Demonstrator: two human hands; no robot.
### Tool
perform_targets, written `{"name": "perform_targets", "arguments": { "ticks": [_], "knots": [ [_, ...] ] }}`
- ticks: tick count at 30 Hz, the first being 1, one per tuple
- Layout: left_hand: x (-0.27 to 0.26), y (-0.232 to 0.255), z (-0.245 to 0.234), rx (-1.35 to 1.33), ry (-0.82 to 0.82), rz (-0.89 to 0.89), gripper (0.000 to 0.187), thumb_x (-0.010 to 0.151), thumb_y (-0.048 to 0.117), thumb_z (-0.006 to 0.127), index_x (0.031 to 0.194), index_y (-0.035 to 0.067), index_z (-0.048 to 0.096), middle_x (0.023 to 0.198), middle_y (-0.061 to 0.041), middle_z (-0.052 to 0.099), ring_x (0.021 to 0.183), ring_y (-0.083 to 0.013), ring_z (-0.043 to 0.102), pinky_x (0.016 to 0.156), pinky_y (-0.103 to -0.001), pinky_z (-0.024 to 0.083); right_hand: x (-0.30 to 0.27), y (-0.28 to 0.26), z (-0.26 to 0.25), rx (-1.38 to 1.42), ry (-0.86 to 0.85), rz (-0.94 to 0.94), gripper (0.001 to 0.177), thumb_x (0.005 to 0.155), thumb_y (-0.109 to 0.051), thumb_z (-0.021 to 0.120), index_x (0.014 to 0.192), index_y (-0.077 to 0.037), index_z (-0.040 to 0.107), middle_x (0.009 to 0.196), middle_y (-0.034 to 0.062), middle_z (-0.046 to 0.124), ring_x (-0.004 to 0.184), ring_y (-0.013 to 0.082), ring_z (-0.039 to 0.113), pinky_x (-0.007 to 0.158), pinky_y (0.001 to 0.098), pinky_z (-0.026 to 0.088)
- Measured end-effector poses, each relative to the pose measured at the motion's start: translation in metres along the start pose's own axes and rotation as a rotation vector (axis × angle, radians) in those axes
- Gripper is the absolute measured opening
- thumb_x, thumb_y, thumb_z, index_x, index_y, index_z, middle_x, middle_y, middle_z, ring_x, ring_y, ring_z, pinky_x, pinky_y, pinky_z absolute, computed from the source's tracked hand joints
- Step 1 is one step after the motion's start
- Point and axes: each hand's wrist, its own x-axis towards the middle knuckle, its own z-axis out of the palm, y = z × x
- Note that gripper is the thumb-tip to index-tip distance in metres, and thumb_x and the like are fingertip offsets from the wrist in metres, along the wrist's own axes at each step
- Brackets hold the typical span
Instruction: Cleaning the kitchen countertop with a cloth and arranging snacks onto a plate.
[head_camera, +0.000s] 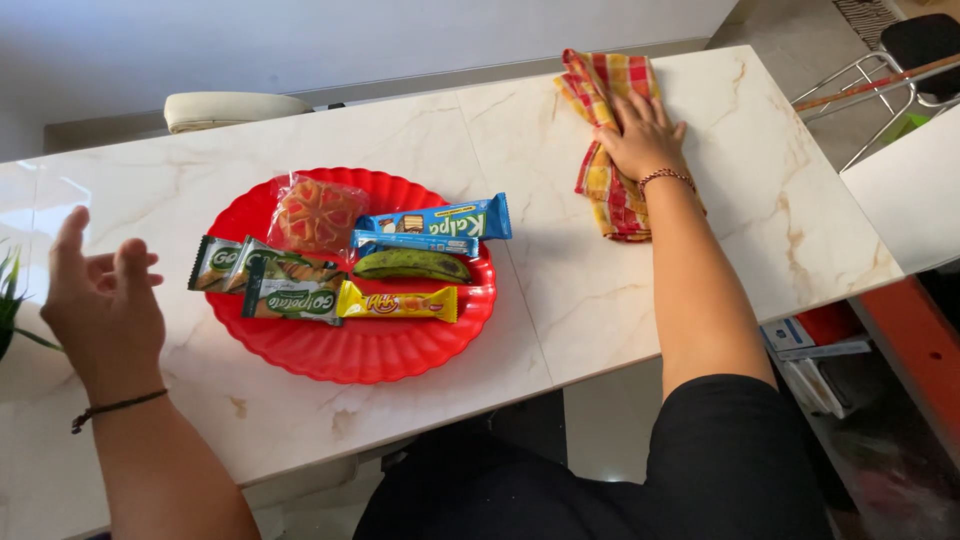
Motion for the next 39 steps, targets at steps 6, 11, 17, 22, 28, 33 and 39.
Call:
{"name": "perform_targets", "arguments": {
  "ticks": [6,11,17,22,28,33,39],
  "knots": [
    [-0.024,-0.056,-0.001,0.024,0.152,0.248,0.031,0.122,0.018,0.063,0.146,-0.001,0.057,0.107,-0.017,0.069,0.100,-0.0220,0.073,0.088,-0.033,0.061,0.028,0.049,-0.014,0.065,0.070,0.189,0.077,0.090,-0.060,0.041,0.162,-0.035,0.029,0.172,-0.0037,0.019,0.159,0.0258,0.010,0.122,0.0701,0.004],
    [-0.114,-0.065,0.002,0.233,0.232,0.351,0.010,0.117,-0.001,0.048,0.115,0.001,0.057,0.131,-0.019,0.067,0.111,-0.0230,0.066,0.100,-0.032,0.055,0.053,0.077,-0.019,0.050,0.088,0.253,0.075,0.090,-0.060,0.041,0.160,-0.036,0.031,0.170,-0.0034,0.021,0.158,0.0275,0.011,0.121,0.0705,0.006],
    [-0.211,0.154,0.087,-0.027,0.035,0.602,0.024,0.078,0.005,0.075,0.102,0.006,0.073,0.094,-0.010,0.072,0.091,-0.0299,0.071,0.088,-0.043,0.056,0.075,0.091,-0.027,0.055,0.077,0.185,0.070,0.094,-0.055,0.040,0.159,-0.034,0.032,0.169,-0.0010,0.022,0.157,0.0287,0.013,0.121,0.0705,0.007],
    [-0.225,0.215,0.152,0.101,-0.188,0.724,0.048,0.085,0.035,0.076,0.126,0.010,0.070,0.124,-0.012,0.069,0.114,-0.0319,0.066,0.092,-0.044,0.053,0.094,0.102,-0.022,0.072,0.085,0.169,0.064,0.095,-0.047,0.038,0.158,-0.033,0.034,0.167,-0.0049,0.026,0.155,0.0302,0.014,0.121,0.0680,0.008],
    [-0.234,0.206,0.165,0.193,-0.115,0.600,0.031,0.092,0.030,0.073,0.115,0.009,0.072,0.113,-0.006,0.074,0.109,-0.0254,0.069,0.088,-0.041,0.055,0.077,0.099,-0.021,0.089,0.088,0.043,0.061,0.099,-0.045,0.035,0.159,-0.033,0.036,0.169,-0.0052,0.027,0.155,0.0282,0.021,0.123,0.0649,0.010],
    [-0.239,0.203,0.169,0.194,-0.047,0.604,0.028,0.091,0.028,0.073,0.111,0.008,0.072,0.107,-0.005,0.074,0.104,-0.0246,0.070,0.087,-0.040,0.055,0.049,0.085,-0.001,0.023,0.056,-0.158,0.063,0.098,-0.044,0.036,0.160,-0.032,0.034,0.169,-0.0032,0.027,0.156,0.0282,0.021,0.123,0.0620,0.012],
    [-0.243,0.198,0.172,0.188,-0.022,0.588,0.027,0.090,0.029,0.073,0.108,0.009,0.072,0.105,-0.005,0.075,0.100,-0.0239,0.071,0.085,-0.040,0.055,-0.039,0.030,0.019,-0.064,0.016,-0.582,0.068,0.094,-0.044,0.042,0.161,-0.032,0.032,0.169,0.0010,0.026,0.154,0.0317,0.020,0.122,0.0587,0.013]
  ]
}}
